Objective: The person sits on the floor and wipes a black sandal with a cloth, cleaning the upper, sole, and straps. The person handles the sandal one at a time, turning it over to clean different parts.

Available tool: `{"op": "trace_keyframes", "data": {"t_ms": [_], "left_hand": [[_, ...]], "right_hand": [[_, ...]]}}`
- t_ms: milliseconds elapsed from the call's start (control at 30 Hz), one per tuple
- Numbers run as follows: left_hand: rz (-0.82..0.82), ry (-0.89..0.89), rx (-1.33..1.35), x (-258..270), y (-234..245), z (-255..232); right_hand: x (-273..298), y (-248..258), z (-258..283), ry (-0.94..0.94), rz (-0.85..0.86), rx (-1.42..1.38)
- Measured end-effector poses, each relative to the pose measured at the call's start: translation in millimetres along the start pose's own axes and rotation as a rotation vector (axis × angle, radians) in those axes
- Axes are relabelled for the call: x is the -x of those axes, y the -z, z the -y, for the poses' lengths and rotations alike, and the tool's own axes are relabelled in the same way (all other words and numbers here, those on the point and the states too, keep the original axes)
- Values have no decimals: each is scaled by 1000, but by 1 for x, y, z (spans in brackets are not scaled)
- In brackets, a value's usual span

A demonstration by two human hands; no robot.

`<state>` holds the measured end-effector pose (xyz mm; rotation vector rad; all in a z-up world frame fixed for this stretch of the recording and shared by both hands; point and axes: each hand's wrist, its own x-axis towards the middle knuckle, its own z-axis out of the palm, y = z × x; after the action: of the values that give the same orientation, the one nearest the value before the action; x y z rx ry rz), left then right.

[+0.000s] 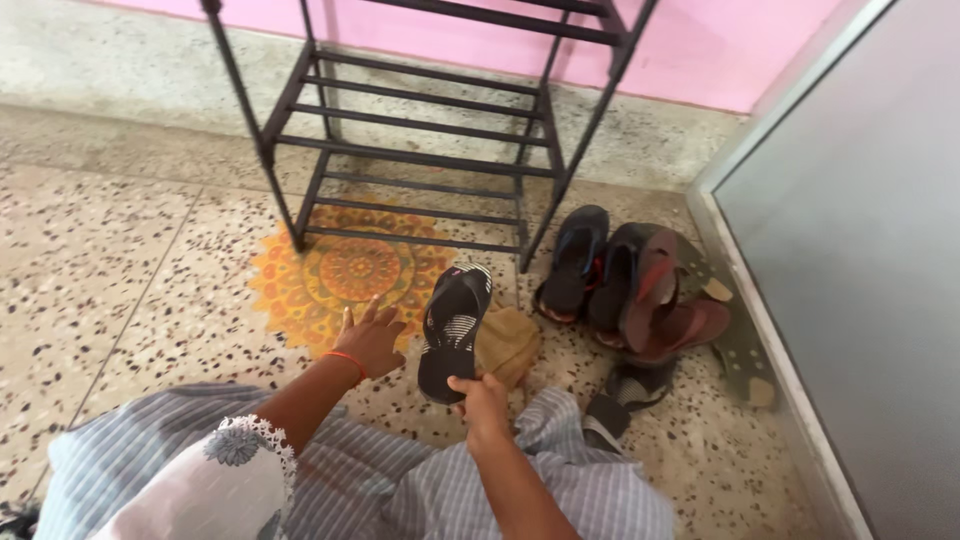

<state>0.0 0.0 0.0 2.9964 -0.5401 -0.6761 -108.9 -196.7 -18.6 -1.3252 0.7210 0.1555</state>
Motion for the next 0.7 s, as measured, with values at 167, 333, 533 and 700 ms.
{"op": "trace_keyframes", "data": {"t_ms": [167,333,533,700], "left_hand": [[-13,0,66,14,-27,28],[-21,-23,130,19,-49,46],[-54,-52,133,12,-69,48],[-89,-90,197,-2,-66,34]], "right_hand": [[-27,-15,-36,-57,98,40],[-56,-10,-67,-126,202,366],[-88,18,-69,357,246,954],[-106,44,-24,774,-162,1228]]}}
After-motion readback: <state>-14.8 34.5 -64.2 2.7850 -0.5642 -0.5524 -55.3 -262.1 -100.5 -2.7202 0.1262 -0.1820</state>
